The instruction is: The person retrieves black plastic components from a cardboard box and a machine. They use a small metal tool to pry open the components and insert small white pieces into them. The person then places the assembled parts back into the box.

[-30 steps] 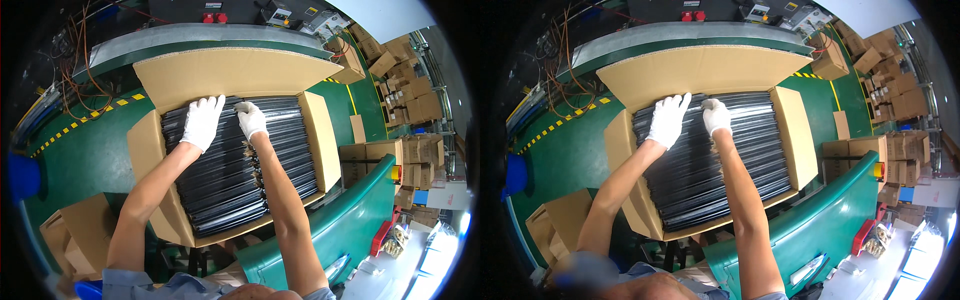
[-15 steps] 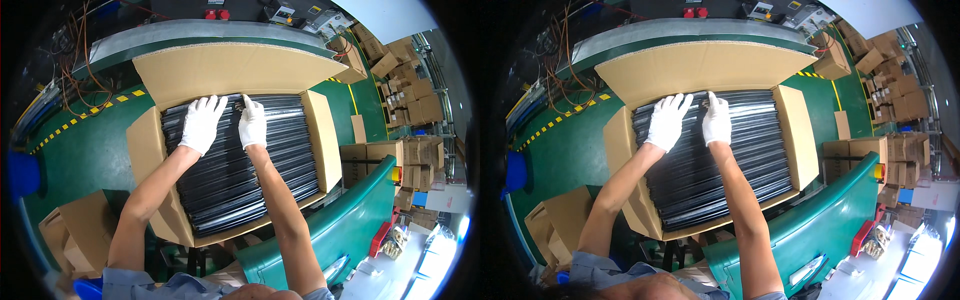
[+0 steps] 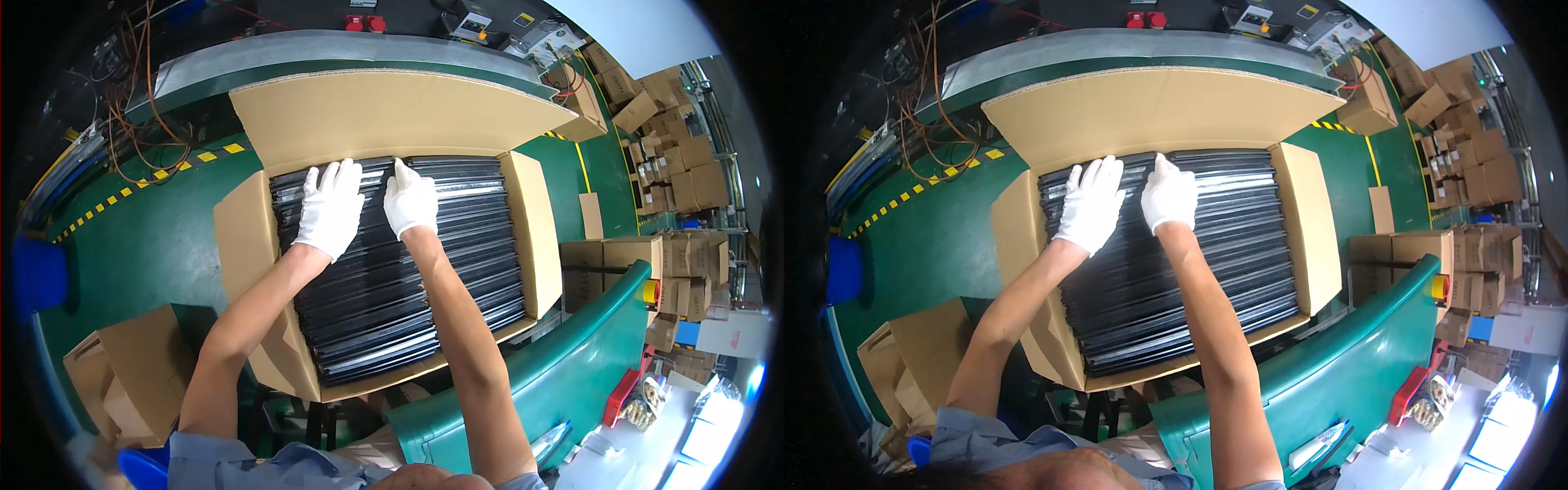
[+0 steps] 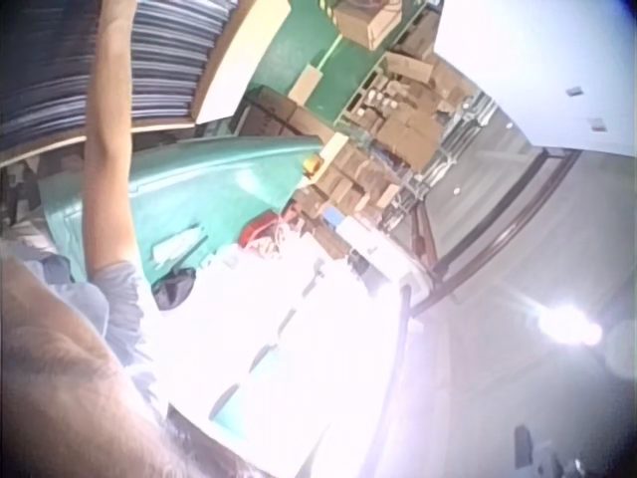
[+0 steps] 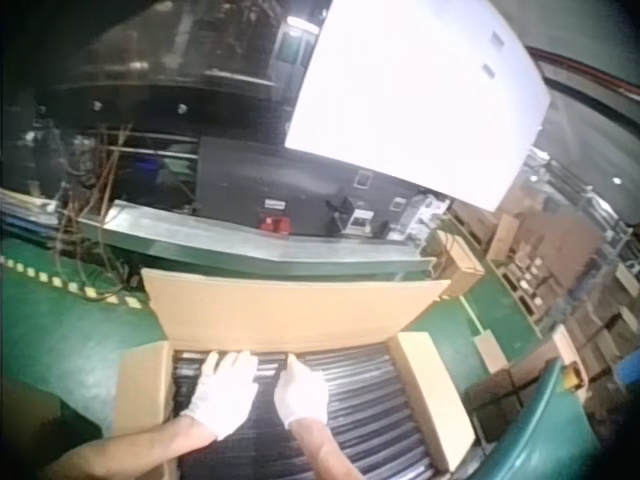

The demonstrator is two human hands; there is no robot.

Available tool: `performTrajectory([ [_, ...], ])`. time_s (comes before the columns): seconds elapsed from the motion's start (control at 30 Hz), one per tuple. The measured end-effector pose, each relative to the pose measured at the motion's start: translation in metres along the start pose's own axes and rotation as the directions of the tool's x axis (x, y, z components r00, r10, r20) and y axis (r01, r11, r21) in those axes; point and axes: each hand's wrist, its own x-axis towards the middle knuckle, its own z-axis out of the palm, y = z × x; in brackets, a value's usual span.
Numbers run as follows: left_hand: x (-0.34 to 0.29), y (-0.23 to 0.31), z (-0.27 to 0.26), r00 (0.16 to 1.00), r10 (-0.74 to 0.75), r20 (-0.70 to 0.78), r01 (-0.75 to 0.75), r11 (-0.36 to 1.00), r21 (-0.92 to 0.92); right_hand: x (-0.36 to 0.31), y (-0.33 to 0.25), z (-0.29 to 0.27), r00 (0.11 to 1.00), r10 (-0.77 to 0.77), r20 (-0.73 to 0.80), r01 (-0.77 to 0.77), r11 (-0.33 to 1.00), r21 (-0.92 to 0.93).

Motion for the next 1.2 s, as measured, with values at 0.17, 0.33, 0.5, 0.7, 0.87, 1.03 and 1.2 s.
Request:
performTrajectory([
  [0.17, -0.006, -0.002, -0.003, 0.999, -0.044, 0.011, 0.045, 0.996, -0.073, 0.0, 0.007, -0.001, 0.992, 0.06, 0.111, -0.062, 0.998, 0.019],
  [0.33, -0.002, 0.009, -0.002, 1.0, -0.015, 0.027, 0.017, 0.996, -0.09, -0.001, 0.017, 0.003, 0.992, -0.033, 0.124, 0.033, 0.999, 0.007],
  [0.5, -0.002, -0.004, -0.002, 0.996, 0.085, 0.04, -0.082, 0.995, -0.059, -0.014, 0.015, -0.002, 0.967, -0.19, -0.169, 0.21, 0.972, 0.11],
  [0.7, 0.007, 0.009, -0.018, 0.986, 0.162, 0.045, -0.167, 0.974, 0.155, -0.064, 0.03, -0.063, 0.95, -0.224, -0.22, 0.27, 0.939, 0.211],
  [0.87, -0.009, 0.056, -0.056, 0.983, 0.17, 0.07, -0.173, 0.984, 0.037, -0.14, 0.067, -0.149, 0.946, -0.325, -0.007, 0.324, 0.945, 0.05],
  [1.03, -0.06, 0.095, -0.054, 0.943, 0.293, 0.156, -0.3, 0.953, 0.027, -0.234, 0.129, -0.214, 0.955, -0.143, 0.26, 0.209, 0.946, -0.248],
  [1.2, -0.048, 0.104, -0.052, 0.909, 0.416, 0.028, -0.416, 0.909, -0.022, -0.306, 0.153, -0.258, 0.955, 0.022, 0.296, 0.018, 0.991, -0.131],
])
